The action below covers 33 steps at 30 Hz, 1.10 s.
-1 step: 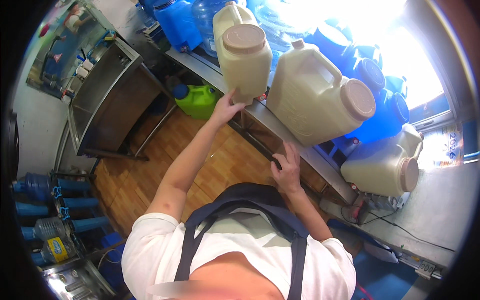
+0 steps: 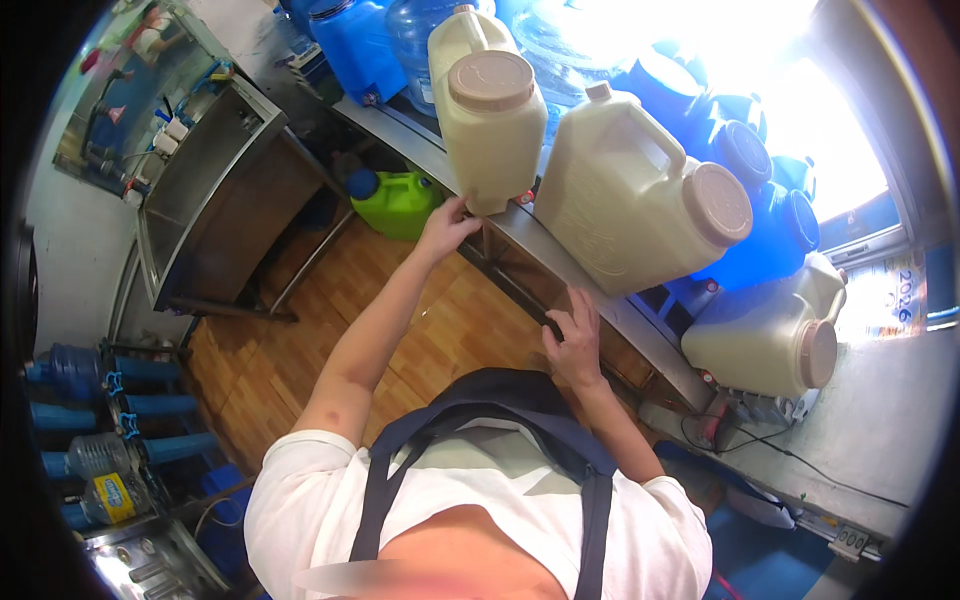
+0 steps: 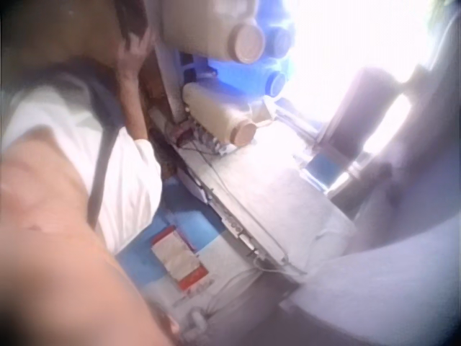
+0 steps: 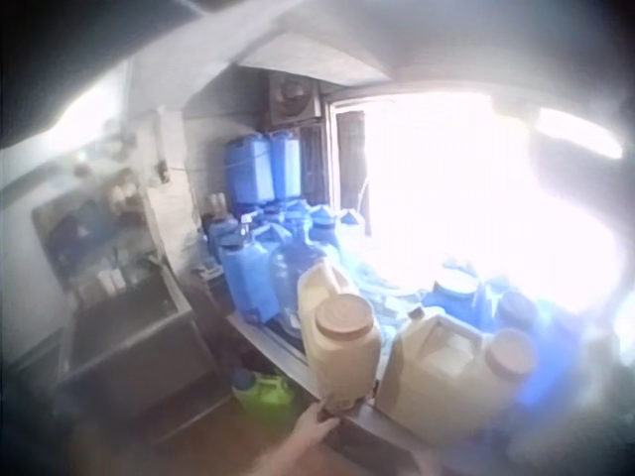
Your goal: The person washes a plastic container lid under running water, then places it on a shelf with other containers. They then retrieve a small purple seal and apply it to the neck of a blue water jug, repeating this process for several jugs.
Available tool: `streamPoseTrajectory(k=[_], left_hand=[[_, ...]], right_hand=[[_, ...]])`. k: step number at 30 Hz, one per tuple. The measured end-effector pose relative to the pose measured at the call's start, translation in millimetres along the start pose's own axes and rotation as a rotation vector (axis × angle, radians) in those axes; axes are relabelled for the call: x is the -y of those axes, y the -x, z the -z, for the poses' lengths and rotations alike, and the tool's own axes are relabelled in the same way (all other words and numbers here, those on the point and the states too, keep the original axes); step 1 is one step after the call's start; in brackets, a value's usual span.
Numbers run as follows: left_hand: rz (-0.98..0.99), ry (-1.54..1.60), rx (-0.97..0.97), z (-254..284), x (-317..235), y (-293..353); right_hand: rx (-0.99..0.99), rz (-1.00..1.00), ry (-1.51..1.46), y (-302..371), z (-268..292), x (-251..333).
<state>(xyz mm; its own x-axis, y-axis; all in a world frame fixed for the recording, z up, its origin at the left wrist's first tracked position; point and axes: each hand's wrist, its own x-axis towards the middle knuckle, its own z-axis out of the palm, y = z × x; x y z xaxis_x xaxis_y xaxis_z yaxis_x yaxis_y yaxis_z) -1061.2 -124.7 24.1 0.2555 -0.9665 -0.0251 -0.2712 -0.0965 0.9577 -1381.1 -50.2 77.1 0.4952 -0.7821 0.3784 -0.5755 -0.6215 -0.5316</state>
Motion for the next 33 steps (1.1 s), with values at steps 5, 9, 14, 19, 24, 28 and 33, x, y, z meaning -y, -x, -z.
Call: streamPoseTrajectory(k=[5, 9, 14, 19, 24, 28, 33], left_hand=[[0.381, -0.274, -0.022, 70, 154, 95], [0.940, -0.631, -0.132, 129, 266, 276], [1.655, -0.157, -0.593, 132, 264, 473], [1.590, 0.232, -0.773, 102, 222, 515], [1.491, 0.201, -0.523, 120, 247, 463], [1.181, 0.104, -0.414, 161, 266, 384], [0.783, -0.039, -0.283, 218, 232, 224]], right_hand=[[-0.013, -0.010, -0.079, -47, -13, -11], [-0.233, 0.204, -0.197, -135, -7, 13], [-0.388, 0.411, -0.211, -269, 20, 44], [0.039, 0.166, 0.137, -430, 14, 54], [0.276, 0.031, 0.307, -530, -33, 42], [0.247, -0.041, 0.303, -525, 28, -8], [0.244, -0.265, 0.669, -421, 148, -34]])
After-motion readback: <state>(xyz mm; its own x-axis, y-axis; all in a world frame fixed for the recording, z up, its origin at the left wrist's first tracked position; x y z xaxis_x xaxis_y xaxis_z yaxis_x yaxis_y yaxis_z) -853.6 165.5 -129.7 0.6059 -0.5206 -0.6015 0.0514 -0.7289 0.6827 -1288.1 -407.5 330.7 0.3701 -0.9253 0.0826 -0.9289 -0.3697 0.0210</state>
